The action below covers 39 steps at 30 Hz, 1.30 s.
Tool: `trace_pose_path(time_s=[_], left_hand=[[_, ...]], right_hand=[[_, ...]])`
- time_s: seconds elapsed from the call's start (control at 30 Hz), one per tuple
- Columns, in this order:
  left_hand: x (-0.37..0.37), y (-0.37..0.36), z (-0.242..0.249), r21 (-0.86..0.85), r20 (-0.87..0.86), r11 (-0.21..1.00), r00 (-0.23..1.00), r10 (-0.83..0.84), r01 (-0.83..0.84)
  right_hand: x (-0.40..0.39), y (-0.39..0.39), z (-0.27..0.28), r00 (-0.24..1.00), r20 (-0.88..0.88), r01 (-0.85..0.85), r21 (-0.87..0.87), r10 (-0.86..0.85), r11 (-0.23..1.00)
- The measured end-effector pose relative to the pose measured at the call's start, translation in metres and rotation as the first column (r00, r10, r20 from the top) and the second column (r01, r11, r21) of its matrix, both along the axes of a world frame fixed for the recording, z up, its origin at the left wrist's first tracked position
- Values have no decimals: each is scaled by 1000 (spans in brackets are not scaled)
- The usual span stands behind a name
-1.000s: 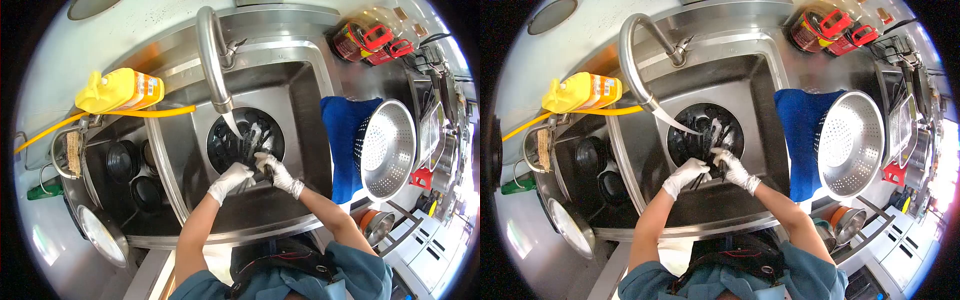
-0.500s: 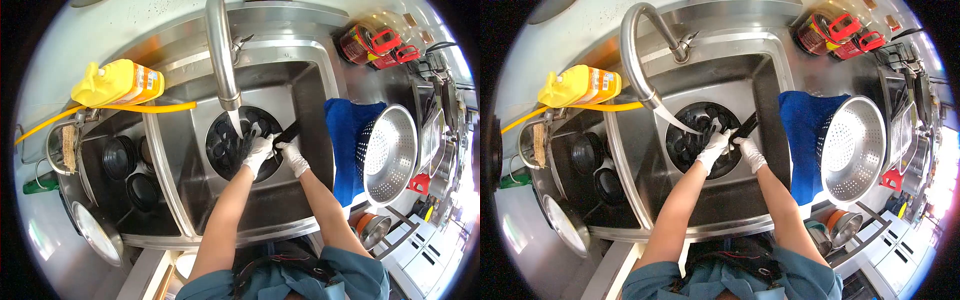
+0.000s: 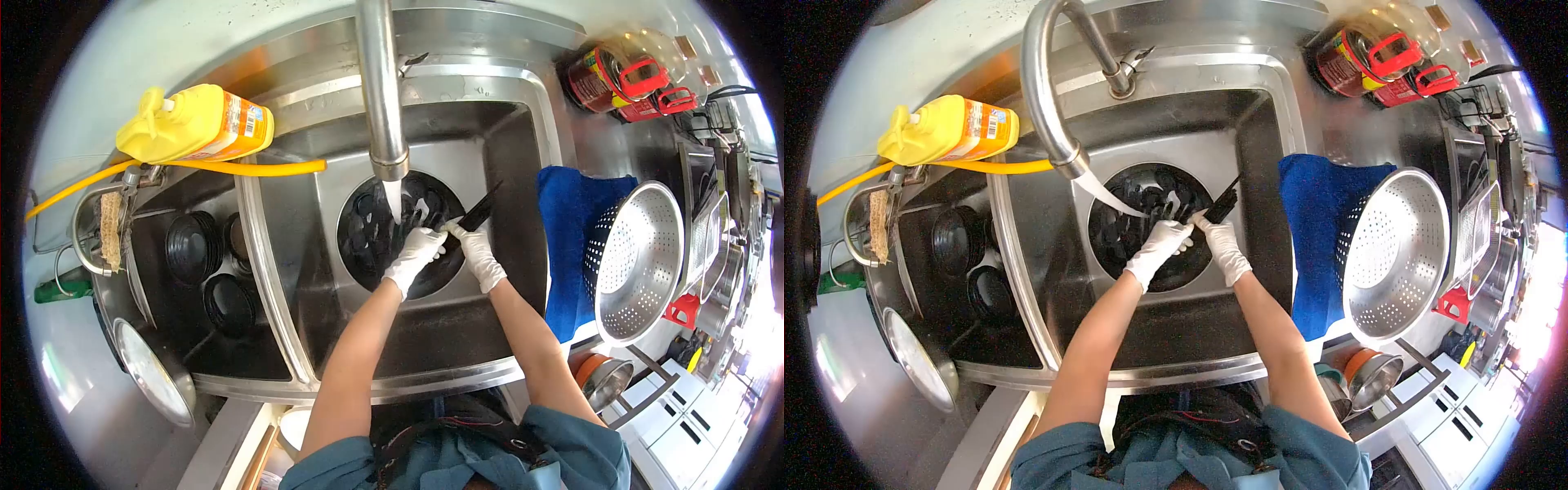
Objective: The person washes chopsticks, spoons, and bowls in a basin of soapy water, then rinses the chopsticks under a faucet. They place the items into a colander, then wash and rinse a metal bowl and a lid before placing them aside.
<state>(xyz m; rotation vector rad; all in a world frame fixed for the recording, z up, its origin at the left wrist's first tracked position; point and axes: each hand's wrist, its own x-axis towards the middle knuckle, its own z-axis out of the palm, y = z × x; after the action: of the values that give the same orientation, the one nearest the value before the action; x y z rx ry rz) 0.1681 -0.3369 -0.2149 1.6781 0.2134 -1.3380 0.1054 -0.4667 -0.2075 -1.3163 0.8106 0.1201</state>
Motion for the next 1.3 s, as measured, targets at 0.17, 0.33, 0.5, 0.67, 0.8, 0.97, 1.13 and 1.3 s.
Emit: trace_pose_path(time_s=[0.17,0.33,0.5,0.67,0.8,0.97,1.13,1.3], left_hand=[[-55,15,-63,225,621,940,706,-341,256],[-62,20,-48,235,339,936,881,-331,262],[-44,36,-33,320,297,923,903,-309,211],[-18,72,-21,460,709,836,691,-142,-299],[-1,107,-41,439,775,788,625,-89,-432],[7,103,-44,502,619,838,766,-177,-212],[15,99,-43,644,554,750,767,-325,-148],[21,89,-68,274,765,876,642,51,-398]], right_hand=[[19,-6,-39,866,-448,220,-56,-222,974],[13,9,-35,881,-460,67,-104,-108,992],[-24,39,-39,911,-413,-234,-522,-3,820],[-7,78,-30,990,-30,-143,-147,140,979],[22,111,-64,800,0,-474,-612,600,633],[43,109,-58,858,-152,-430,-733,491,526],[38,83,-126,973,-191,-232,-768,132,597],[69,105,-61,921,-372,-290,-448,118,846]])
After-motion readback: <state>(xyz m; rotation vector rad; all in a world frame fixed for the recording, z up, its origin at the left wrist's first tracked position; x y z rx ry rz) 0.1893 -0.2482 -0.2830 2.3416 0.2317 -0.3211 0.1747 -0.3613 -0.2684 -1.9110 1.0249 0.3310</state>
